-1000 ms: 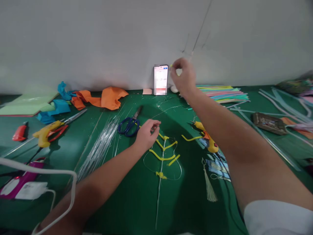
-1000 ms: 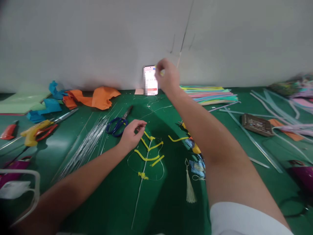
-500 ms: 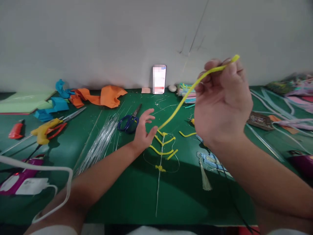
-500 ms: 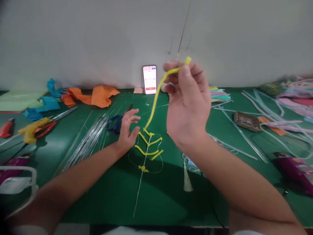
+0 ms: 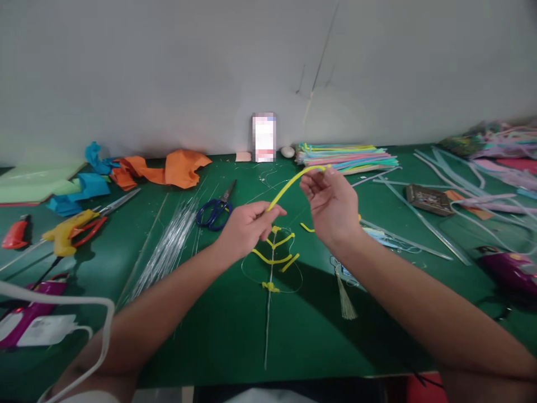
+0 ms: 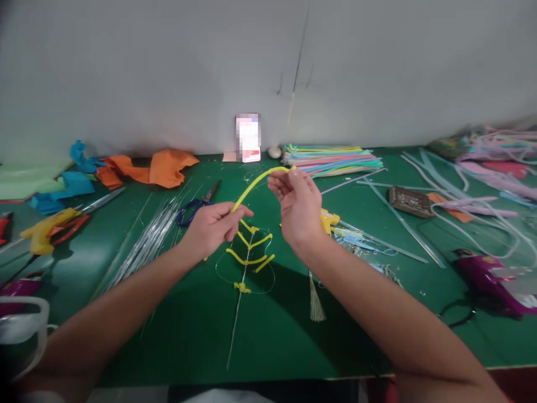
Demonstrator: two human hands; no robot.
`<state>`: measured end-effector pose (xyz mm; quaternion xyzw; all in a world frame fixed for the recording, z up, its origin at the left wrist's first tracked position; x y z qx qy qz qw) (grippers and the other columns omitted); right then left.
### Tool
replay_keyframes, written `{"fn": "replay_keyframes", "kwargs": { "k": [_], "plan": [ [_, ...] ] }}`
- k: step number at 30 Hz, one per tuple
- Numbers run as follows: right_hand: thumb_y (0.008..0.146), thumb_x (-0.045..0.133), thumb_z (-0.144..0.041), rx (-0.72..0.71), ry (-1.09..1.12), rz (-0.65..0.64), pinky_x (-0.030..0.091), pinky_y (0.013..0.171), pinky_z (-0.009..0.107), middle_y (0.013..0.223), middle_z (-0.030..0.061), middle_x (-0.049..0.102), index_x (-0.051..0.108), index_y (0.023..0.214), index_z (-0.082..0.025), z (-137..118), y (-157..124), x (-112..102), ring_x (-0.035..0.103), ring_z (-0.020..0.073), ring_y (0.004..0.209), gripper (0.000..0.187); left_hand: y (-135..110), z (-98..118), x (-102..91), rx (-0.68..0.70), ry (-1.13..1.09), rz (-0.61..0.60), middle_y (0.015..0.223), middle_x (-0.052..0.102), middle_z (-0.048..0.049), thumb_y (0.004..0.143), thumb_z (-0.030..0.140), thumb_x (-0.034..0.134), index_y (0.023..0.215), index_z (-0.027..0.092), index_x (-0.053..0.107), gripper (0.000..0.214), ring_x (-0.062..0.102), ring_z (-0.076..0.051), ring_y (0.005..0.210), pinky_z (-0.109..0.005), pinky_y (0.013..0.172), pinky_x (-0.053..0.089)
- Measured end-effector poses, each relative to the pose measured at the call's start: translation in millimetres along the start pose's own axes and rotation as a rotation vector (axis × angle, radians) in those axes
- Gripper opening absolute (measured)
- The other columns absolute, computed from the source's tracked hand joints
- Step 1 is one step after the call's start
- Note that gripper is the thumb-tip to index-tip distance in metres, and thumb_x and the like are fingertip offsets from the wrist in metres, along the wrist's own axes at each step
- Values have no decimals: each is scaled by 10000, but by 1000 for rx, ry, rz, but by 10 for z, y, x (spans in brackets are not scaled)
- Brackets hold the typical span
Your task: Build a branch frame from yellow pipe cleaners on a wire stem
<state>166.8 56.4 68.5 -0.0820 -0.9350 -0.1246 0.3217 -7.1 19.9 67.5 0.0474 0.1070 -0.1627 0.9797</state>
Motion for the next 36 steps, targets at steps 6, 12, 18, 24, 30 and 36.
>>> {"fn": "replay_keyframes", "kwargs": {
  "k": [6, 12, 18, 24, 30, 36],
  "plan": [
    [787, 730, -315, 118, 5, 3, 553, 709, 199, 809, -23, 722, 699, 799, -227, 156, -128, -117, 637, 73, 698, 94, 1, -38, -141, 1, 137, -46, 456, 387, 59, 959, 392, 511, 1044, 178, 737, 323, 359, -87, 409, -238, 404, 263],
    [766, 733, -296, 112, -142, -26, 556, 713, 247, 898, -18, 729, 733, 932, -261, 167, -195, -175, 618, 89, 689, 169, 7, -106, -144, -69, 129, -123, 444, 390, 55, 961, 372, 490, 1034, 143, 735, 343, 351, -88, 400, -244, 413, 280],
    [749, 756, -312, 54, -182, 8, 529, 650, 248, 793, -18, 686, 748, 819, -248, 138, -139, -256, 588, 92, 651, 95, 3, -185, -76, -152, 112, -228, 436, 386, 61, 950, 401, 510, 1016, 170, 748, 338, 346, -93, 397, -252, 434, 288],
    [736, 743, -253, 9, -246, -60, 526, 647, 275, 876, -14, 705, 778, 849, -274, 30, -146, -269, 579, 95, 643, 120, 30, -274, -79, -160, 143, -287, 425, 416, 57, 949, 434, 519, 994, 196, 764, 345, 347, -94, 388, -261, 447, 307],
    [799, 713, -275, -55, -313, -112, 544, 691, 297, 907, -4, 743, 795, 860, -286, -75, -173, -300, 608, 104, 655, 103, 25, -323, -63, -145, 167, -297, 424, 427, 56, 958, 440, 507, 985, 199, 760, 350, 354, -90, 390, -250, 444, 316],
    [779, 704, -197, -74, -407, -184, 572, 850, 355, 989, -13, 758, 796, 934, -314, -116, -233, -375, 689, 150, 809, 214, 7, -418, -11, -65, 161, -192, 427, 386, 57, 960, 405, 506, 966, 195, 763, 332, 328, -86, 380, -238, 403, 273]
  ]
}}
Point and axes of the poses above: each hand's wrist, its own y-axis towards the middle knuckle, its own x-axis out of the palm, z = x × y, the point moved 3 cm from there along y, towards the middle knuckle
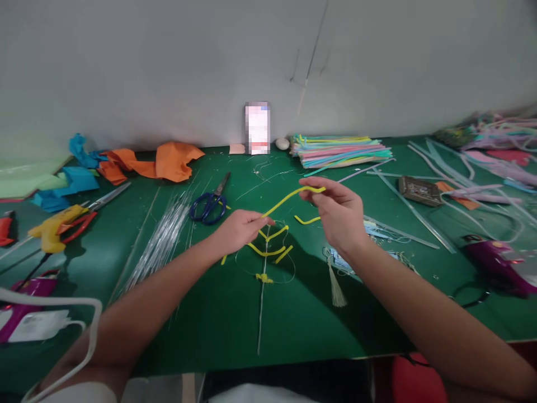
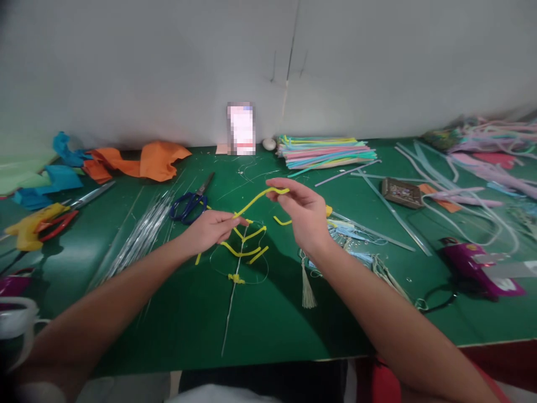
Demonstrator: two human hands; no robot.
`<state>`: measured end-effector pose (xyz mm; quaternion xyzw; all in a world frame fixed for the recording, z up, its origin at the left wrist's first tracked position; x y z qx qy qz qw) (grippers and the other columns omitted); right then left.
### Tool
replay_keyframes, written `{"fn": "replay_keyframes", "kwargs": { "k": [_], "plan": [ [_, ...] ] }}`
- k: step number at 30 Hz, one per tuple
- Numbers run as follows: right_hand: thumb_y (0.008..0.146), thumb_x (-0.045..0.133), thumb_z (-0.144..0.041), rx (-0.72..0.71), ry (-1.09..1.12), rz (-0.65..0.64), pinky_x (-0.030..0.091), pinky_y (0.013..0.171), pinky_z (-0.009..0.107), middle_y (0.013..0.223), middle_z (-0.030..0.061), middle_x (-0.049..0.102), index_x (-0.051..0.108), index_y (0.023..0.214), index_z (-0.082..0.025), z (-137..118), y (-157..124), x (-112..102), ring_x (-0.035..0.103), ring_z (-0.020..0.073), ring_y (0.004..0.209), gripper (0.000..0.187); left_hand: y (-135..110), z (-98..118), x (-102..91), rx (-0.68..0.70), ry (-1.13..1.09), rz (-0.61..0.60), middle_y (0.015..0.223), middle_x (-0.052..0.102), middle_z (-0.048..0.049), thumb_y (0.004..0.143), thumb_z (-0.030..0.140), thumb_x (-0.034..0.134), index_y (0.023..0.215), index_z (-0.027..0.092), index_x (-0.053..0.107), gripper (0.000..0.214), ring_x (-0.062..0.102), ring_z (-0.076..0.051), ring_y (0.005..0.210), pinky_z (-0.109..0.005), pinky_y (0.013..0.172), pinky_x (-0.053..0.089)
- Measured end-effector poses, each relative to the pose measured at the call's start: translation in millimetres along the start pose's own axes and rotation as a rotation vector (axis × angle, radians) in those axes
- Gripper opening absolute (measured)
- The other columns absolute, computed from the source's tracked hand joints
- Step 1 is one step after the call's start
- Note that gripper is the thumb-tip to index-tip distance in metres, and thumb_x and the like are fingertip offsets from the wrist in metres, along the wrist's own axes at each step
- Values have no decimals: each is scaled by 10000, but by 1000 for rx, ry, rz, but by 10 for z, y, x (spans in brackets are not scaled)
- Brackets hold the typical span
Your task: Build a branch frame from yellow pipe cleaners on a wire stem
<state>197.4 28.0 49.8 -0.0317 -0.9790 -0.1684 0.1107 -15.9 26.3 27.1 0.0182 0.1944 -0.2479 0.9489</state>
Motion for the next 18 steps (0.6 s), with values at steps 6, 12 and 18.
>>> {"fn": "replay_keyframes", "kwargs": {
  "k": [6, 12, 18],
  "plan": [
    [782, 744, -228, 50, 41, -39, 551, 978, 399, 1074, -15, 766, 794, 984, -313, 51, -74, 41, 718, 165, 899, 225, -43, -38, -7, 151, 289, 295, 476, 434, 52, 970, 349, 473, 1076, 139, 746, 360, 372, -90, 430, -232, 429, 250],
    [796, 743, -280, 42, 75, 91, 614, 850, 394, 933, 21, 788, 798, 902, -254, 113, -61, 4, 740, 166, 746, 122, -58, -65, -15, 299, 469, 337, 575, 606, 16, 975, 333, 482, 1166, 152, 696, 339, 476, -94, 454, -228, 453, 314],
    [765, 775, -285, 79, 95, 151, 626, 791, 328, 836, 35, 781, 782, 862, -217, 188, 11, -133, 731, 137, 684, 119, -63, -106, -22, 508, 537, 283, 695, 712, -27, 978, 339, 471, 1128, 159, 707, 332, 584, -112, 543, -232, 504, 407]
  ]
}}
Point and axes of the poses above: each hand's wrist, its own y-axis towards the middle knuckle, its own x-axis out of the palm, z = x × y, the point moved 3 cm from there along y, towards the middle knuckle
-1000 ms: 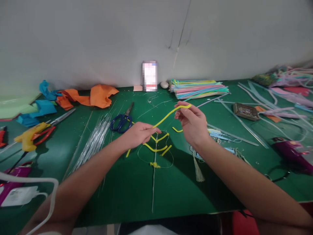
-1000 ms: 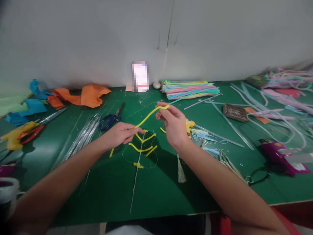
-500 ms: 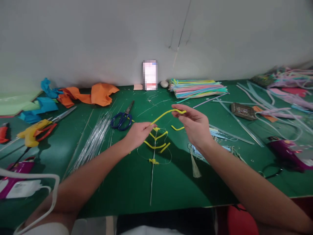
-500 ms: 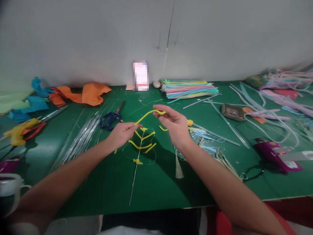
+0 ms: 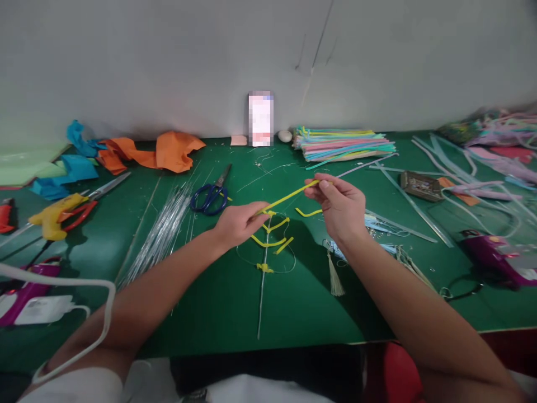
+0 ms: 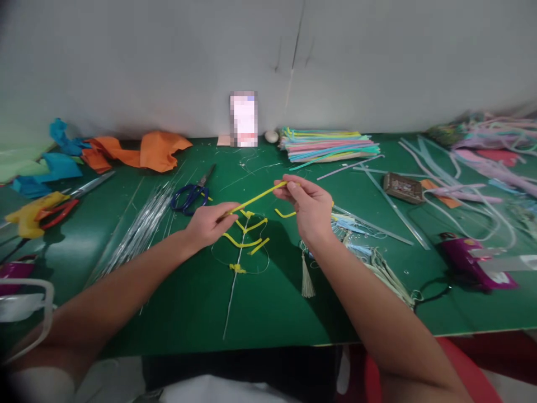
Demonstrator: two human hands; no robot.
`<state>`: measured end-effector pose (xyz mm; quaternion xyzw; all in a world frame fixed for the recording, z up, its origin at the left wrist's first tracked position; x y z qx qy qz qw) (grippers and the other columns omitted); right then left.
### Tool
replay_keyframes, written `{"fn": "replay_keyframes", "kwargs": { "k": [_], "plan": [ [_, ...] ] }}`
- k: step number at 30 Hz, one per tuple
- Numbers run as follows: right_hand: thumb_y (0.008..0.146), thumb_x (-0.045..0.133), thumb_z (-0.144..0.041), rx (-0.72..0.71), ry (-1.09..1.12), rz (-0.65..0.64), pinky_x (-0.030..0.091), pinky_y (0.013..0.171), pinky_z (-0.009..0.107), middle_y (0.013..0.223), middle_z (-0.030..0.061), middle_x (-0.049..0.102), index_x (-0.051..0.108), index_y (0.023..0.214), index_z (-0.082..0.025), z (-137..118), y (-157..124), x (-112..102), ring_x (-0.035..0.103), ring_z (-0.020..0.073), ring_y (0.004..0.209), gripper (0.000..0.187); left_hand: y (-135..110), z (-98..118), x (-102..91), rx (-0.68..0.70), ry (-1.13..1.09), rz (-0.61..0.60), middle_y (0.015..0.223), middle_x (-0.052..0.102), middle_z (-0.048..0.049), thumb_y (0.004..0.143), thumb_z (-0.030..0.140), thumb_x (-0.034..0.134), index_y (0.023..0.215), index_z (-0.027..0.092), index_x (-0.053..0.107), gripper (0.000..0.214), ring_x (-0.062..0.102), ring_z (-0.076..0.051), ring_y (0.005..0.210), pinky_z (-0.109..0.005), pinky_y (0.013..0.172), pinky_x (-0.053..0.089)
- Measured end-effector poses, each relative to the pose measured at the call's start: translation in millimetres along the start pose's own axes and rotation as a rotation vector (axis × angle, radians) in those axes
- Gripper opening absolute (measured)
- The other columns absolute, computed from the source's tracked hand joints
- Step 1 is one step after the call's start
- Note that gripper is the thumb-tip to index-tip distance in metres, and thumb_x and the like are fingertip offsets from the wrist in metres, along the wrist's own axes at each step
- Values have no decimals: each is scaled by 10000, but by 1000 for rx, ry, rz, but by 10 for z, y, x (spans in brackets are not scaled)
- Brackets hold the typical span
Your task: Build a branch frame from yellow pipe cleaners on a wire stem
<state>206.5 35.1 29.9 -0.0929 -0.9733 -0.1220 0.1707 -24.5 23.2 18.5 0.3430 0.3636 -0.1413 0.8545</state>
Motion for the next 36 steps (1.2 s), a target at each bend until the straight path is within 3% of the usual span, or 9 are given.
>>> {"fn": "replay_keyframes", "kwargs": {
  "k": [4, 7, 16, 21, 24, 27, 30, 36],
  "plan": [
    [762, 770, -277, 34, 16, 14, 623, 741, 277, 795, 12, 778, 777, 849, -223, 27, 22, -68, 721, 115, 658, 102, -16, -40, -48, 19, 62, 82, 804, 752, -55, 974, 308, 472, 1042, 187, 739, 301, 666, -136, 668, -239, 590, 479],
    [768, 772, -277, 40, 32, 17, 619, 731, 265, 797, 13, 778, 772, 860, -221, 25, 10, -76, 720, 113, 662, 108, -36, -70, -69, 38, 168, 126, 745, 739, -49, 975, 303, 471, 1029, 184, 743, 302, 664, -144, 642, -244, 570, 464],
    [697, 831, -324, 224, 140, -64, 574, 627, 224, 757, 1, 753, 749, 822, -223, 110, -4, -56, 655, 91, 607, 180, -83, -19, -114, 284, 488, 263, 625, 684, -12, 958, 229, 489, 1026, 194, 731, 254, 598, -128, 550, -266, 522, 377],
    [701, 785, -263, 156, -190, -93, 447, 511, 237, 558, -40, 610, 739, 759, -213, 110, 39, -142, 526, 88, 503, 90, -91, -39, -162, 366, 583, 412, 565, 596, 17, 920, 218, 555, 968, 212, 721, 173, 493, -118, 493, -275, 505, 331],
    [704, 767, -283, 107, -521, -167, 429, 541, 259, 625, -18, 638, 726, 757, -196, 73, 77, -195, 534, 107, 557, 110, -94, -60, -187, 434, 639, 441, 528, 538, 30, 921, 218, 582, 978, 204, 712, 143, 446, -120, 483, -286, 497, 306],
    [750, 718, -309, -39, -793, -210, 427, 571, 273, 739, 14, 690, 711, 772, -192, -23, 100, -219, 551, 123, 609, 119, -98, -101, -195, 453, 686, 403, 514, 505, 30, 938, 222, 569, 973, 206, 711, 147, 422, -125, 485, -301, 495, 281],
    [788, 683, -315, -160, -901, -231, 445, 595, 280, 773, 25, 708, 703, 774, -199, -119, 110, -240, 577, 137, 637, 118, -106, -142, -188, 428, 680, 350, 529, 504, 24, 948, 231, 557, 999, 225, 717, 167, 431, -129, 506, -314, 508, 269],
    [798, 684, -308, -197, -945, -235, 462, 582, 278, 780, 22, 720, 701, 776, -220, -190, 121, -301, 589, 142, 621, 92, -111, -128, -147, 389, 664, 337, 538, 533, 20, 963, 246, 535, 998, 215, 725, 196, 463, -128, 513, -315, 504, 278]
  ]
}}
Point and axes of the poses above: each hand's wrist, its own y-axis towards the middle knuckle, its own x-axis out of the palm, z = x × y, the point moved 3 cm from there along y, towards the middle knuckle
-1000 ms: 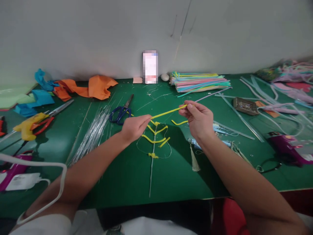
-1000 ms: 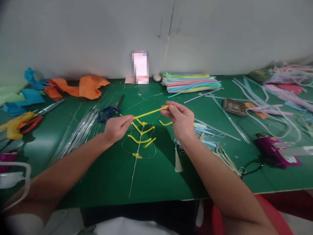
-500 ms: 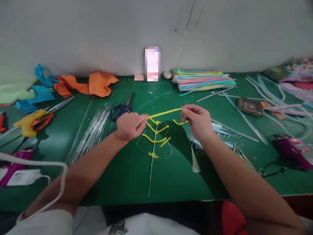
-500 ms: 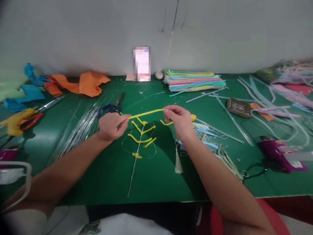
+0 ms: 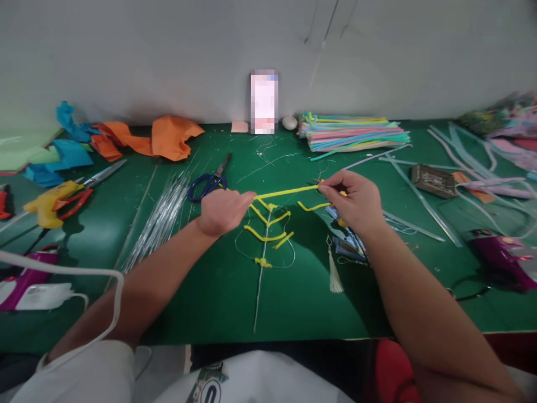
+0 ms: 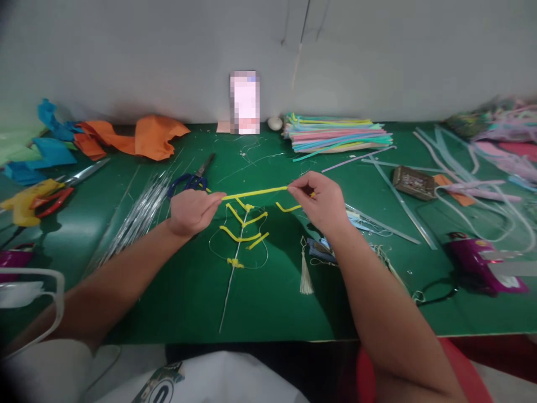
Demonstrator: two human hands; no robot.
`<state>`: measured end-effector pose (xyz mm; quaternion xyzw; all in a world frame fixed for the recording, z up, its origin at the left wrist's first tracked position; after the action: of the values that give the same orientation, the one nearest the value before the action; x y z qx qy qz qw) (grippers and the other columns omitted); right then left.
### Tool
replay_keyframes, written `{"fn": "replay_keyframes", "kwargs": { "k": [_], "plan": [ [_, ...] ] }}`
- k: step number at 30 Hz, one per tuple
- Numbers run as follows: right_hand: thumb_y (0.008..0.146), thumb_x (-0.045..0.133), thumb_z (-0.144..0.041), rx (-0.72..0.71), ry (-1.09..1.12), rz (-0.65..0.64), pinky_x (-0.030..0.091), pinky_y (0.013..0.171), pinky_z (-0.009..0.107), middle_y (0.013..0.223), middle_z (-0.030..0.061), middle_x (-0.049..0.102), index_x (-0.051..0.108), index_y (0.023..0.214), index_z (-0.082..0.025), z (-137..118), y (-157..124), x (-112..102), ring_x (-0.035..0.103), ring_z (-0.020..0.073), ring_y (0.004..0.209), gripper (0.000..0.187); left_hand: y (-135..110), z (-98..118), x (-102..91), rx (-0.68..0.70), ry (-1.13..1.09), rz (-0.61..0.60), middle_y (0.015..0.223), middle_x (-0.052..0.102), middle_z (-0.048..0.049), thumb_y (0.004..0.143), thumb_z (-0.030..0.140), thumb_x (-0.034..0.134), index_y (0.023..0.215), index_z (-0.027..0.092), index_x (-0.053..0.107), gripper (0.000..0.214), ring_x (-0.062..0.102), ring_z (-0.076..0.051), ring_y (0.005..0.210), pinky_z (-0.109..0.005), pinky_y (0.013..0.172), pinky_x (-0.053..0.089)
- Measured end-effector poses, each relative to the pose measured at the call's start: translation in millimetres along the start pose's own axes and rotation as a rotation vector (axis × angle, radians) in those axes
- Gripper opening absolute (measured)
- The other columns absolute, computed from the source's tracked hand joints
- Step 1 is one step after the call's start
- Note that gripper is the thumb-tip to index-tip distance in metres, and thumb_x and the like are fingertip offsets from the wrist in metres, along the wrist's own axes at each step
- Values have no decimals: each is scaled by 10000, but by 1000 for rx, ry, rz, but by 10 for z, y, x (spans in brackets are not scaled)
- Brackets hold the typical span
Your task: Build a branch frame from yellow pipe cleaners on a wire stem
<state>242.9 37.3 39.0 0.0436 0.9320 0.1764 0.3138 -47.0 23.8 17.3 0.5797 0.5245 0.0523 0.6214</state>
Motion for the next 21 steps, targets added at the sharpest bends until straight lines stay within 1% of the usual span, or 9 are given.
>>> {"fn": "replay_keyframes", "kwargs": {
  "k": [6, 8, 9, 10, 12, 14, 15, 18, 21],
  "plan": [
    [773, 693, -374, 149, 70, 57, 461, 557, 279, 723, 24, 681, 710, 827, -205, 11, 87, -139, 586, 152, 600, 179, -3, -2, 25, -96, -63, 21, 590, 625, 6, 970, 246, 529, 993, 195, 732, 210, 537, -127, 536, -295, 513, 330],
    [802, 638, -418, 259, -39, 79, 462, 567, 296, 737, 40, 680, 704, 889, -194, 60, 133, -250, 602, 172, 610, 250, -14, -39, 38, -170, -84, 40, 611, 656, -1, 968, 234, 527, 994, 185, 734, 214, 569, -130, 552, -286, 532, 364],
    [814, 613, -458, 324, -180, 72, 455, 567, 308, 749, 55, 684, 704, 892, -190, 89, 144, -306, 609, 191, 623, 294, -19, -59, 49, -209, -95, 45, 629, 676, -6, 969, 233, 524, 991, 179, 736, 220, 587, -132, 562, -282, 542, 380],
    [814, 600, -509, 371, -381, 19, 447, 580, 323, 758, 76, 689, 711, 864, -189, 114, 144, -347, 624, 220, 664, 342, -23, -76, 63, -244, -105, 42, 654, 698, -13, 971, 237, 517, 987, 175, 737, 229, 605, -134, 575, -280, 551, 393],
    [761, 608, -646, 482, -748, -195, 431, 593, 359, 752, 127, 685, 721, 789, -183, 176, 92, -366, 639, 293, 732, 478, -29, -99, 97, -301, -135, 20, 713, 735, -25, 980, 255, 495, 981, 174, 740, 257, 636, -137, 601, -274, 563, 412],
    [739, 588, -712, 555, -915, -373, 419, 599, 363, 798, 156, 695, 732, 795, -181, 225, -8, -321, 649, 320, 776, 553, -31, -104, 132, -333, -170, -1, 755, 755, -32, 987, 267, 473, 986, 175, 740, 282, 654, -138, 620, -268, 569, 424],
    [751, 561, -725, 567, -946, -416, 414, 599, 357, 822, 158, 701, 737, 828, -182, 240, -59, -284, 652, 318, 788, 577, -32, -102, 146, -343, -187, -6, 773, 760, -36, 991, 270, 465, 991, 174, 738, 290, 662, -139, 633, -266, 576, 431],
    [805, 502, -696, 585, -982, -408, 395, 583, 347, 877, 176, 709, 735, 923, -157, 277, -178, -189, 655, 306, 792, 599, -35, -92, 172, -349, -222, 1, 805, 769, -41, 996, 279, 456, 1001, 175, 732, 296, 675, -141, 663, -266, 604, 451],
    [842, 482, -646, 585, -928, -363, 372, 572, 346, 859, 168, 711, 731, 889, -156, 316, -245, -180, 647, 290, 764, 552, -31, -91, 185, -323, -223, 20, 779, 761, -39, 998, 285, 450, 1010, 180, 729, 298, 665, -144, 647, -273, 594, 444]
  ]
}}
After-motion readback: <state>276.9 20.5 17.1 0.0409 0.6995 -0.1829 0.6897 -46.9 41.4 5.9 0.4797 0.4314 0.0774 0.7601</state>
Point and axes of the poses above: each hand's wrist, its own y-axis towards the middle knuckle, its own x-axis out of the palm, z = x × y, the point moved 3 cm from there along y, towards the middle knuckle
